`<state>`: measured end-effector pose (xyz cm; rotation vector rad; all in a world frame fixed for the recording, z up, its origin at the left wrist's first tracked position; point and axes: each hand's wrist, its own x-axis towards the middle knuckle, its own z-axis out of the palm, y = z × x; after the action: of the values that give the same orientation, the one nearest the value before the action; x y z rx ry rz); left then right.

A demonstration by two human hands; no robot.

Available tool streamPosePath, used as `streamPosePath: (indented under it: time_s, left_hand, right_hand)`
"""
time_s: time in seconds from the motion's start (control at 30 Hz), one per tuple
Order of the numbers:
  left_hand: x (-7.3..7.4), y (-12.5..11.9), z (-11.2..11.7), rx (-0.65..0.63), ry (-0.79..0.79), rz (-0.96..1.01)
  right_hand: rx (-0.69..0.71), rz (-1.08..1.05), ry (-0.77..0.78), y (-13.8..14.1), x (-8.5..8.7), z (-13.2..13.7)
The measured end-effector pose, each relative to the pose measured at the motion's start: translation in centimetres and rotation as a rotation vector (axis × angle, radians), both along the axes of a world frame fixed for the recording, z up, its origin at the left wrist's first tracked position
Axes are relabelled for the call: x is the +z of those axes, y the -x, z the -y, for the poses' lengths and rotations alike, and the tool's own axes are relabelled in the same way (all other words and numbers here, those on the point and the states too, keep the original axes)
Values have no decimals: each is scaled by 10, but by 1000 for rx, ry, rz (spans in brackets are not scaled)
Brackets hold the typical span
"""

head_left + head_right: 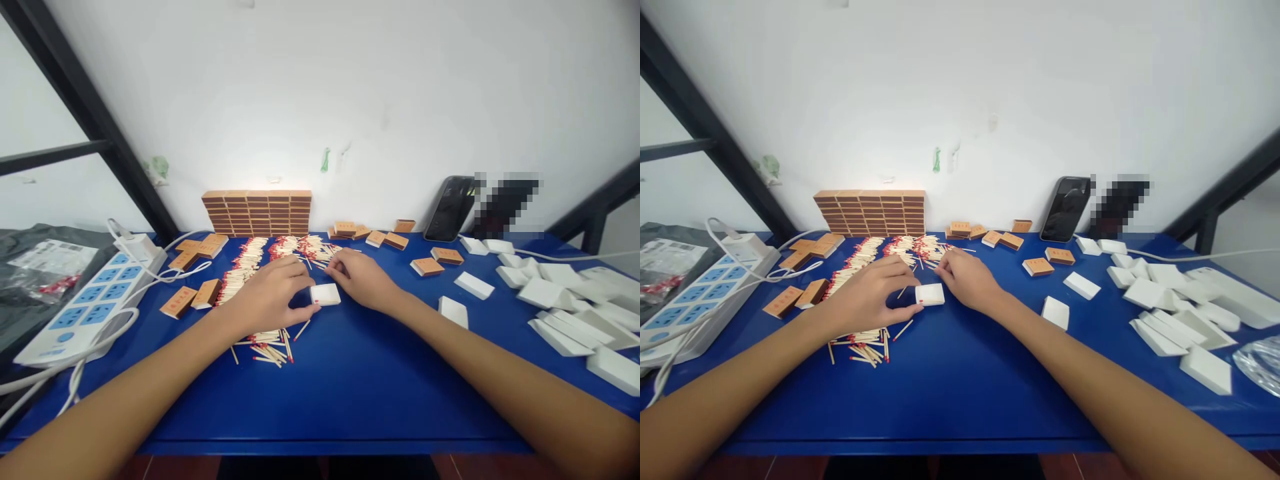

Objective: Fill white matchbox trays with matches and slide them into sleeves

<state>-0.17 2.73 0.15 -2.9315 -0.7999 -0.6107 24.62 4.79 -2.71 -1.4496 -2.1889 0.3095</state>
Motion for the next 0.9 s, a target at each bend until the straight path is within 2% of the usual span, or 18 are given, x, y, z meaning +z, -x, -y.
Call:
streamPosePath:
  time_s: [0.1, 0.23, 0.47, 0.73, 0.9]
  left_hand:
    - [-2, 0, 0, -8, -19, 1]
    - [-3, -1, 1, -13, -20, 1]
    - [-1, -1, 1, 19, -12, 11]
    - [1, -4, 1, 0, -11, -5]
    - [2, -1, -2, 40, -11, 34]
  right_hand:
    - [-42, -17, -52, 11, -8, -7]
    - [-39, -27, -81, 10, -14, -8]
    - [-27, -12, -77, 8, -13, -9]
    - [3, 0, -67, 4, -14, -12]
    - [3, 26, -62, 5, -11, -12]
